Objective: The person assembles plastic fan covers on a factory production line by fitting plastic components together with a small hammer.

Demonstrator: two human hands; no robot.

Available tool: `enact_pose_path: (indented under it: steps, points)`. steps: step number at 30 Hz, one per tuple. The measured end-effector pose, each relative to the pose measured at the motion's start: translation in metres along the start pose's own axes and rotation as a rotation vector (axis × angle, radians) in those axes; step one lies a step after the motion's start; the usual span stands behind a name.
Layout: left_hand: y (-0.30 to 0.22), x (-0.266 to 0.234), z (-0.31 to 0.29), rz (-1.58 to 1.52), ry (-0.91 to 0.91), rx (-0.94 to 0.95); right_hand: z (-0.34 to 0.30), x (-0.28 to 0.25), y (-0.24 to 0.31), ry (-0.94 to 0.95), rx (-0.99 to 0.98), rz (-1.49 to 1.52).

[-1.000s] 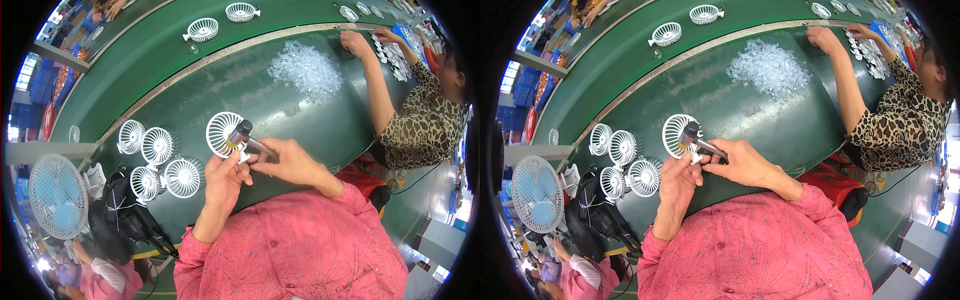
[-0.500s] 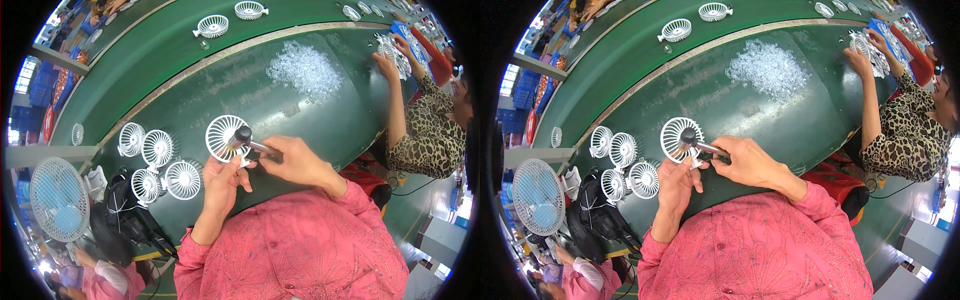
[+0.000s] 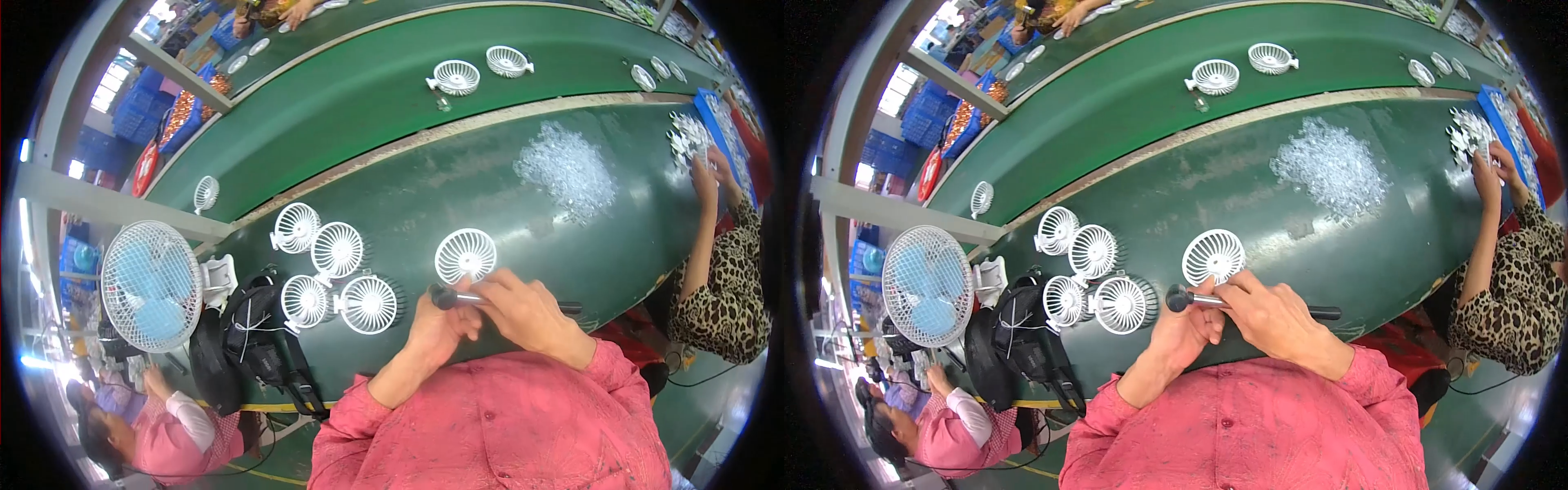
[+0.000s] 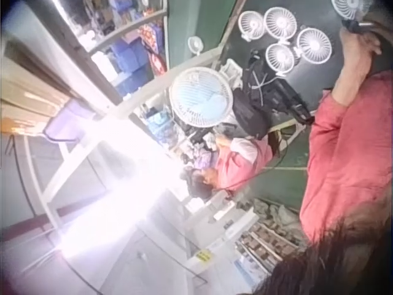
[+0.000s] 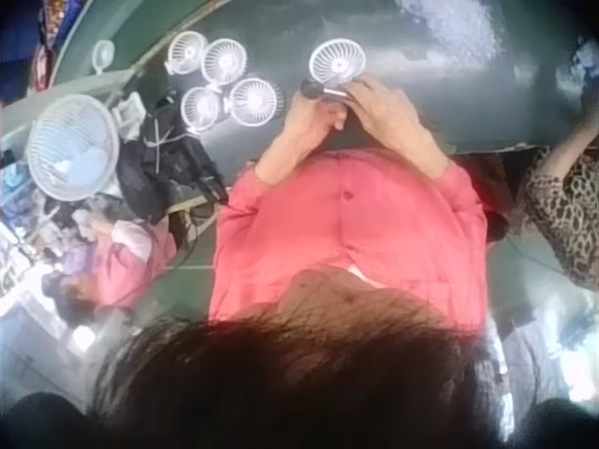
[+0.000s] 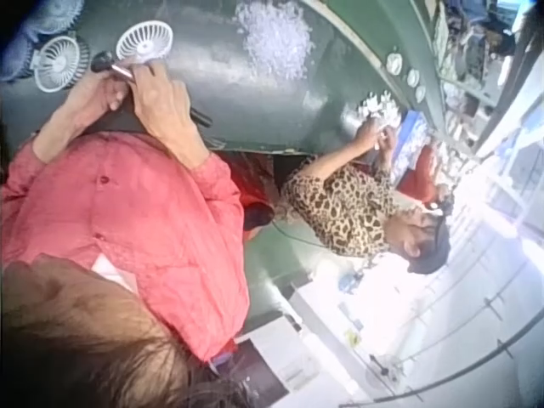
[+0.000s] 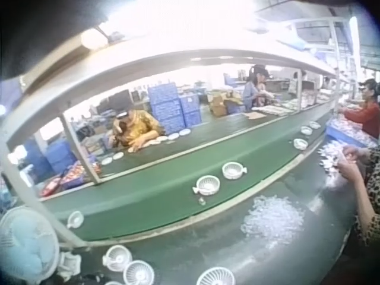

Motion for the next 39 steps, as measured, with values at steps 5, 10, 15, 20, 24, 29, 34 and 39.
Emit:
enact_pose_path:
  steps: [5, 10, 15, 20, 24, 29, 34, 39]
  points:
    - [-0.012, 0.002, -0.009, 0.116, 0.091, 0.016, 0.01, -0.007, -0.009, -0.247, -0.058, 0.242]
    - [-0.017, 0.005, -0.026, 0.563, 0.067, 0.356, 0.018, -0.018, -0.037, -0.204, 0.652, 0.657]
    - [-0.024, 0.041, -0.044, 1.335, -0.011, 1.501, 0.029, 0.008, -0.078, -0.22, 0.672, 0.546]
    - [-0.022, 0.033, -0.021, 1.569, -0.075, 1.594, 0.031, 0.011, -0.094, -0.099, 0.465, 0.102]
    - [-0.016, 0.032, -0.018, 1.59, -0.089, 1.617, 0.016, -0.011, -0.086, -0.221, 0.356, 0.017]
    - [-0.014, 0.032, -0.02, 1.611, -0.113, 1.633, 0.001, -0.05, -0.059, -0.432, 0.351, 0.226]
    - [-0.015, 0.033, -0.02, 1.59, -0.107, 1.64, -0.017, -0.038, -0.037, -0.452, 0.09, 0.03]
    - [-0.018, 0.032, -0.029, 1.632, -0.1, 1.623, -0.013, -0.016, -0.095, -0.242, 0.531, 0.155]
Point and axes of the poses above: each hand's wrist, its own z-axis towards the middle knuckle, its own x-axis out of the palm, y = z × x, the point moved 5 cm from there along z, towards the middle knuckle, and after that the axes turned 12 degrees about -y, right-handed, at the moved point
